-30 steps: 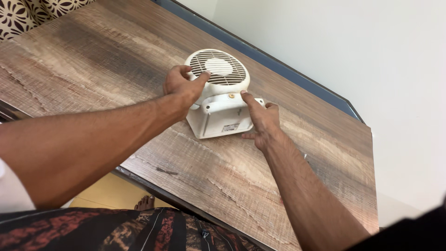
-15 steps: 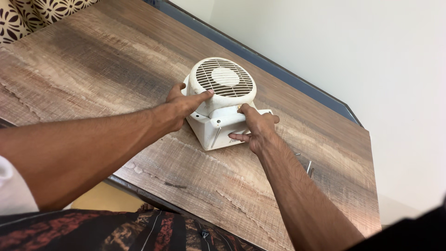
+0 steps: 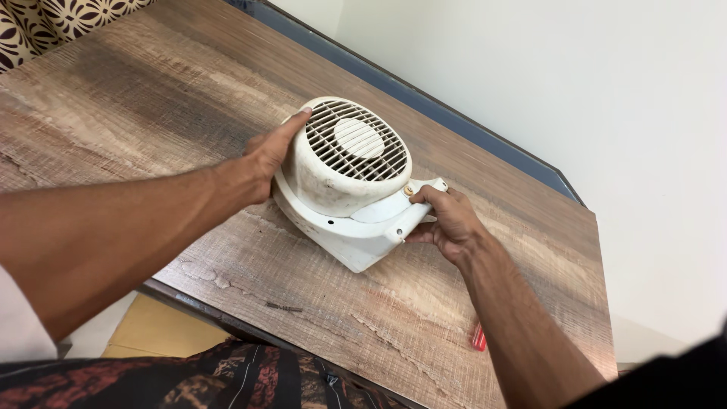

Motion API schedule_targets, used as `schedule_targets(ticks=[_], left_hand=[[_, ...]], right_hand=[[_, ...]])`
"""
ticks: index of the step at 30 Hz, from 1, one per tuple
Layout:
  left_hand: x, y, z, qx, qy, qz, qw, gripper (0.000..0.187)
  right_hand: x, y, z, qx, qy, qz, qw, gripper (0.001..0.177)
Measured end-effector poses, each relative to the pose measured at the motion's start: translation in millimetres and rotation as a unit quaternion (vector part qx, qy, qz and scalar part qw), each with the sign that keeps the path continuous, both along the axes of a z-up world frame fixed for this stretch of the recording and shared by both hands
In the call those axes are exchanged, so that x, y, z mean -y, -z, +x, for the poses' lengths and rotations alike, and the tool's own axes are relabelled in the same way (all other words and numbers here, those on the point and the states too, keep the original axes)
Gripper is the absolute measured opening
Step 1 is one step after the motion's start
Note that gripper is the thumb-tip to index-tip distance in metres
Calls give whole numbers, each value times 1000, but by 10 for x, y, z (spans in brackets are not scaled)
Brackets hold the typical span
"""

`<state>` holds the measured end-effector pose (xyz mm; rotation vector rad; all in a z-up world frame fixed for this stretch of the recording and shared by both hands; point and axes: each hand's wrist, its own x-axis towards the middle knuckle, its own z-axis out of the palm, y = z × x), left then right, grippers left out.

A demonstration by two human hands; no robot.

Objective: The person uses a red-handled screwdriver to remove screws from the base and grille of a white electric fan placed on a wooden table. They loosen and remove multiple screws, then set the screwdriver down and reposition the fan on the table.

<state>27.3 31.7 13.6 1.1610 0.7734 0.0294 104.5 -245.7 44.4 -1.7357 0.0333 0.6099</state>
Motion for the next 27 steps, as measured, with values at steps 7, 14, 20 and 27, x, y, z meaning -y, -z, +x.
schedule_targets(ticks=[7, 14, 20, 27], left_hand=[[-127, -146, -40, 27, 49, 62, 997, 90], [-45, -375, -50, 34, 7, 65, 997, 93], [265, -568, -105, 20, -49, 26, 998, 91], [667, -885, -76, 20, -45, 12, 999, 105]], right_hand=[[89, 120, 86, -1, -51, 52, 997, 63], [53, 103, 176, 27, -13, 55, 998, 68], [16, -138, 136, 157, 76, -109, 979, 72], [-85, -488, -268, 414, -76, -208, 883, 89]])
